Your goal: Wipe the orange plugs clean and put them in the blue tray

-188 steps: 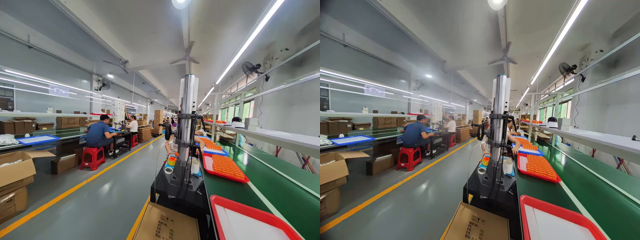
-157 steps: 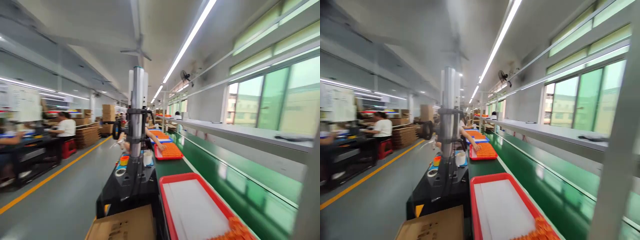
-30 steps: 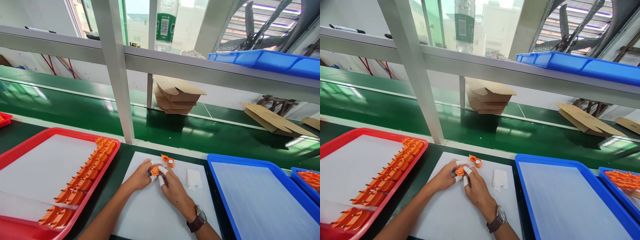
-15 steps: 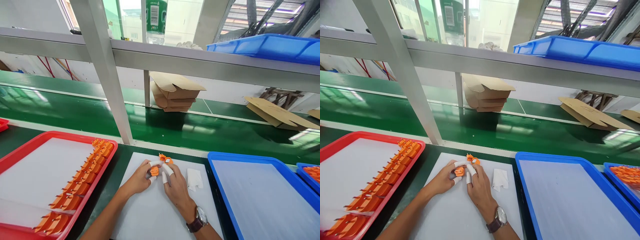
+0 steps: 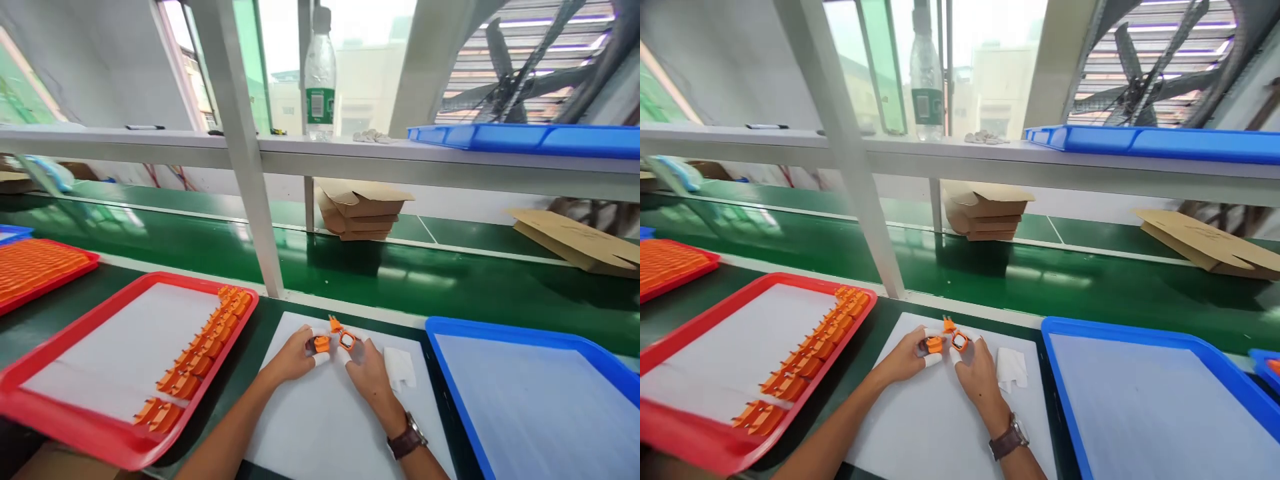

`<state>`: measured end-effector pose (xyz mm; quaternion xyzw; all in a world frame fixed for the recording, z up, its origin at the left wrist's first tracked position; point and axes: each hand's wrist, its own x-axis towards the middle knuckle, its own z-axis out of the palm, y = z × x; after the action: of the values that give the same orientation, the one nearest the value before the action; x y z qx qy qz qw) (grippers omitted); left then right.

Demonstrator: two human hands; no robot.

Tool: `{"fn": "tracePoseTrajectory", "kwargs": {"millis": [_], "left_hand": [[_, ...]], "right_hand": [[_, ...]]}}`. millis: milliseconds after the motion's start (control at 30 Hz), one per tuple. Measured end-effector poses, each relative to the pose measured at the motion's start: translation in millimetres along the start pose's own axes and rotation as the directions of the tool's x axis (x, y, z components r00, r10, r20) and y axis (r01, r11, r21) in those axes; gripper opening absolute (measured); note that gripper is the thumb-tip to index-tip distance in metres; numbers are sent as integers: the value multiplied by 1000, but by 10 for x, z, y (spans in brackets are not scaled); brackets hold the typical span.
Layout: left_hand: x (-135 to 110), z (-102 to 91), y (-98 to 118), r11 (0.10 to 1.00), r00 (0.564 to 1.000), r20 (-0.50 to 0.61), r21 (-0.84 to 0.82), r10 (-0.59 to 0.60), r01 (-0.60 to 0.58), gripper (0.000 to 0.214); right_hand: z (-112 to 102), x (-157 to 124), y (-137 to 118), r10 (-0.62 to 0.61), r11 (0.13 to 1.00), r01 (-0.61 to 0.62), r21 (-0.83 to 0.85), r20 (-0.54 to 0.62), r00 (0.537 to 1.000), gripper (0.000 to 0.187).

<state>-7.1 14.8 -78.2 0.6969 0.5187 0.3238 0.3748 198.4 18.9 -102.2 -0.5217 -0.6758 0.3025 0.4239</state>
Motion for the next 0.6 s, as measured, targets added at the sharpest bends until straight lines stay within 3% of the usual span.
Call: {"fn": "tracePoseTrajectory", "kwargs": {"millis": [200,400,500,600], "left_hand": [[10,53,-53,977,974,-174,-179,-148,116,30],[63,61,-52,939,953,-261,-339,-153,58,42],[14,-51,12,938,940,-312,-346,-137,22,56],[-118,-314,140,946,927,-359,-322,-108,-15,61]], "right_hand": [[17,-43,56,81,995,-88,44,139,987,48],[23,-50,87,-5,998,-5,61,172,985,46],[35,-57,103,-83,996,86,-5,179,980,40],[60,-70,125,-133,989,140,-39,158,979,41]]}}
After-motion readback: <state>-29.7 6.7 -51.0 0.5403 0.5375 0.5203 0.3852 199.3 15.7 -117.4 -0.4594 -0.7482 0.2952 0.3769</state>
